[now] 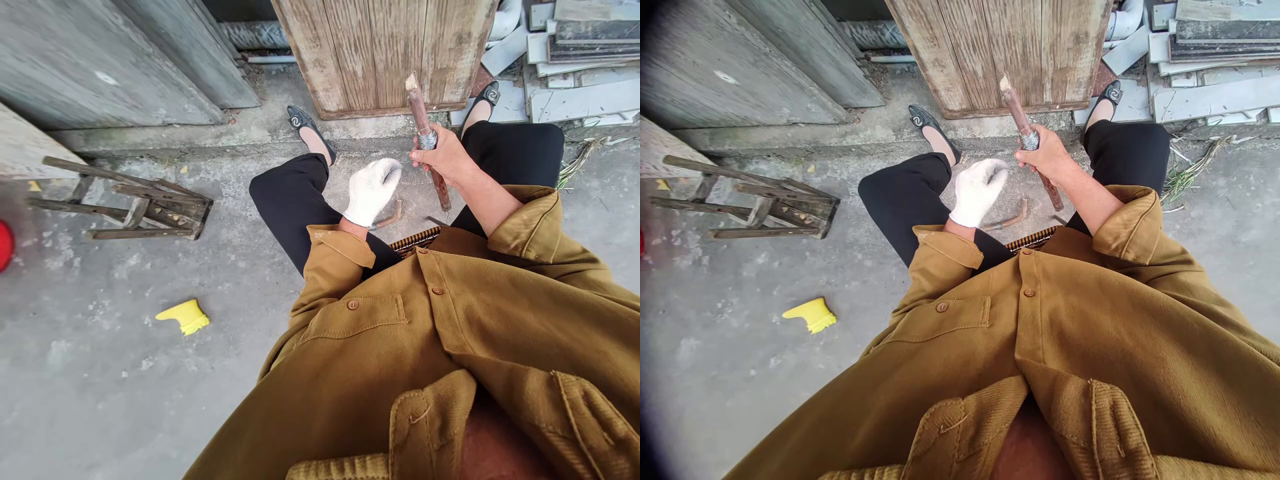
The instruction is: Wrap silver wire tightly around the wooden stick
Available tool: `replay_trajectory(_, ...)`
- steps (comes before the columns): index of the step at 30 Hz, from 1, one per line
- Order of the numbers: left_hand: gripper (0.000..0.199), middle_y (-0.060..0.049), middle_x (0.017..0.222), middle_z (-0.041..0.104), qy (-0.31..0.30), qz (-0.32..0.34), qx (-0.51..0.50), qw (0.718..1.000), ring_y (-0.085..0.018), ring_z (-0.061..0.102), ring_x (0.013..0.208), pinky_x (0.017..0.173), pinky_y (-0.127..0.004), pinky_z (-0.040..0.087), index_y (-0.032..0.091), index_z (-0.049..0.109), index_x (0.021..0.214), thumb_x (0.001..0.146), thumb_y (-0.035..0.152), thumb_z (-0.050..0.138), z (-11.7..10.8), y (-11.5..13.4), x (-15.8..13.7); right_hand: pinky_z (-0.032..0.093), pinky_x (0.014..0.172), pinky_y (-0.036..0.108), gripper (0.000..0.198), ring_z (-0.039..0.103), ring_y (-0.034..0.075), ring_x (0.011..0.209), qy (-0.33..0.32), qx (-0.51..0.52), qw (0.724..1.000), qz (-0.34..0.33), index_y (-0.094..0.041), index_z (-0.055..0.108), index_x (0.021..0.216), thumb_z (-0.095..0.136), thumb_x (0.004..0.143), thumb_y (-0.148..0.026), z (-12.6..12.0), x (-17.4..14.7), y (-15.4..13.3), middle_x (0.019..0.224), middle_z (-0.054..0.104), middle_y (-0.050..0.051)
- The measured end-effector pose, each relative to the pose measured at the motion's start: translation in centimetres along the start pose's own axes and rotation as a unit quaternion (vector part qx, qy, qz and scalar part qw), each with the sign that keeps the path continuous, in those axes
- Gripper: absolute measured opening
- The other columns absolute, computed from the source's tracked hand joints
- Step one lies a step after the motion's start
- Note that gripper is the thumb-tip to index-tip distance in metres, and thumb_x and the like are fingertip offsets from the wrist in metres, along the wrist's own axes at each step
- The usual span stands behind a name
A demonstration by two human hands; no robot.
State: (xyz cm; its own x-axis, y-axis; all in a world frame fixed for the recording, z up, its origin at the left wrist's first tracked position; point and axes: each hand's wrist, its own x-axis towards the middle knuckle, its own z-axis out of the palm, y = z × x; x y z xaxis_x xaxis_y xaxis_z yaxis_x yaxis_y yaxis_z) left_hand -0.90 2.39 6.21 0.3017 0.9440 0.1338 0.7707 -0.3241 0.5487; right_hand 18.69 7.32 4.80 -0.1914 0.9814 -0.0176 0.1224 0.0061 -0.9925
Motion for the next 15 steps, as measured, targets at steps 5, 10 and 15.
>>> replay_trajectory(5, 0.026, -0.002, 0.113, 0.074, 0.015, 0.004, -0.013, 1.000, -0.020, 0.068, 0.107, 0.093, -0.031, 0.050, 0.024, 0.072, 0.107, 0.096, 0.026, 0.049, 0.3, -0.1, 0.0, 0.054, 0.056, 0.026, 0.035, 0.065, 0.018, 0.077, 0.011, -0.015, 1.000, -0.002, -0.017, 0.057, 0.095, 0.083, 0.072, -0.025, -0.2, 0.3, 0.7, 0.076, 0.057, 0.000)
replay_trajectory(10, 0.024, -0.003, 0.109, 0.075, 0.042, -0.017, -0.011, 0.999, -0.020, 0.068, 0.103, 0.091, -0.030, 0.050, 0.022, 0.072, 0.102, 0.094, 0.024, 0.049, 0.2, -0.3, 0.0, 0.047, 0.051, 0.022, 0.044, 0.057, 0.010, 0.063, -0.009, 0.016, 1.000, 0.015, -0.018, 0.058, 0.101, 0.086, 0.068, -0.027, -0.4, -0.4, -1.5, 0.076, 0.058, -0.002)
replay_trajectory(15, 0.022, -0.005, 0.105, 0.074, 0.040, -0.038, 0.004, 0.998, -0.021, 0.068, 0.101, 0.088, -0.031, 0.050, 0.021, 0.071, 0.100, 0.092, 0.022, 0.050, 0.0, -0.3, 0.0, 0.035, 0.040, 0.021, 0.034, 0.043, 0.005, 0.047, -0.021, 0.182, 0.977, 0.109, -0.020, 0.053, 0.087, 0.078, 0.077, -0.039, -0.1, -1.6, -4.6, 0.071, 0.052, -0.005)
